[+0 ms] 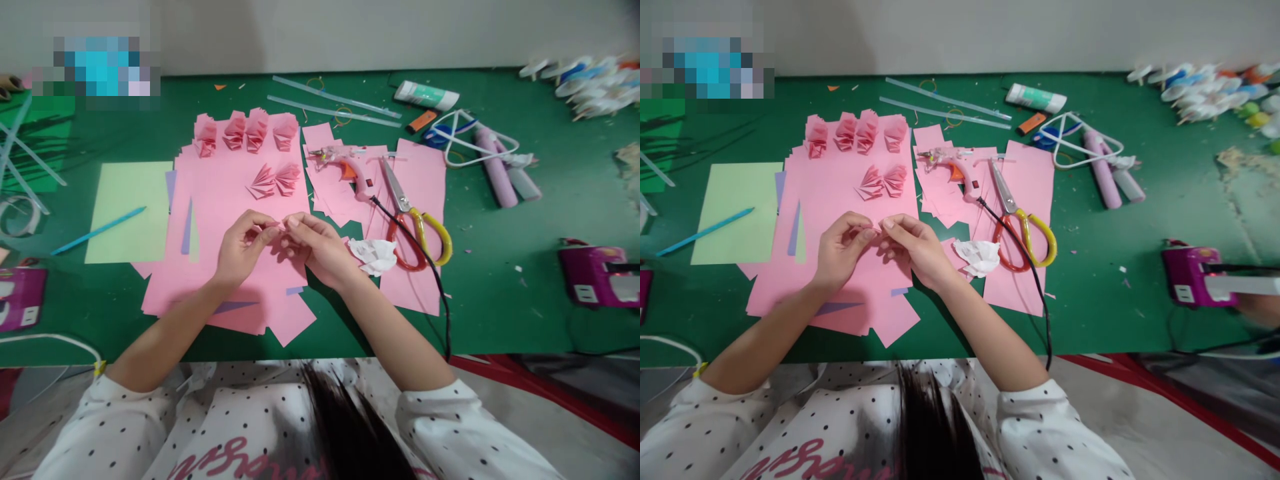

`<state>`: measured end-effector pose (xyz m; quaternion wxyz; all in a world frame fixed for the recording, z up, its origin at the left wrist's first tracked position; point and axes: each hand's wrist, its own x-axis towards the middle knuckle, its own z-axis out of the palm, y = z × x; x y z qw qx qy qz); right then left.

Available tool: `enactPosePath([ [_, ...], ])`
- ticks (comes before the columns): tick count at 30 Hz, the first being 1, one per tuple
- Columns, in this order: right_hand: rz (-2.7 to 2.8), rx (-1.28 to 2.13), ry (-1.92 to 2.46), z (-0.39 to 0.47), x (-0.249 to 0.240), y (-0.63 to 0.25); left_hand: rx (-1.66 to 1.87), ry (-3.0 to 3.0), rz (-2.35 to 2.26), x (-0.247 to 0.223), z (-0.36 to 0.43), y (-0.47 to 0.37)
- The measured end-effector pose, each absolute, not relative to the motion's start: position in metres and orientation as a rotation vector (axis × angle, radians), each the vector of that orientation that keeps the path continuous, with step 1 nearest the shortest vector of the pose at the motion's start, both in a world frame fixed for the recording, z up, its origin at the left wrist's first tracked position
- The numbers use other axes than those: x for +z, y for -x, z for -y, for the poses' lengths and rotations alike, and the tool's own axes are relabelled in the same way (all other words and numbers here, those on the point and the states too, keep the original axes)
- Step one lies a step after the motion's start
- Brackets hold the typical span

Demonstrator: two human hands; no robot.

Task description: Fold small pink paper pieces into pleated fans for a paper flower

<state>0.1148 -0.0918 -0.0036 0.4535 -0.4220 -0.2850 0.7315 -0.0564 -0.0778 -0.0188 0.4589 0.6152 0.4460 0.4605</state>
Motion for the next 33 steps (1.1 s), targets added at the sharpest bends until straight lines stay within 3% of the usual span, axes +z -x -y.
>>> enactPosePath([
  [8,0.934,1.641,1.122,0.089,-0.004,-0.125,1.007,-1.318,-1.035,-0.012,0.08,0.054],
  [19,1.302,0.96,1.117,0.096,-0.014,-0.117,1.03,-1.198,-0.995,-0.013,0.077,0.056],
  [33,1.328,0.907,1.085,0.095,-0.012,-0.12,1.023,-1.171,-1.008,-0.011,0.08,0.053],
])
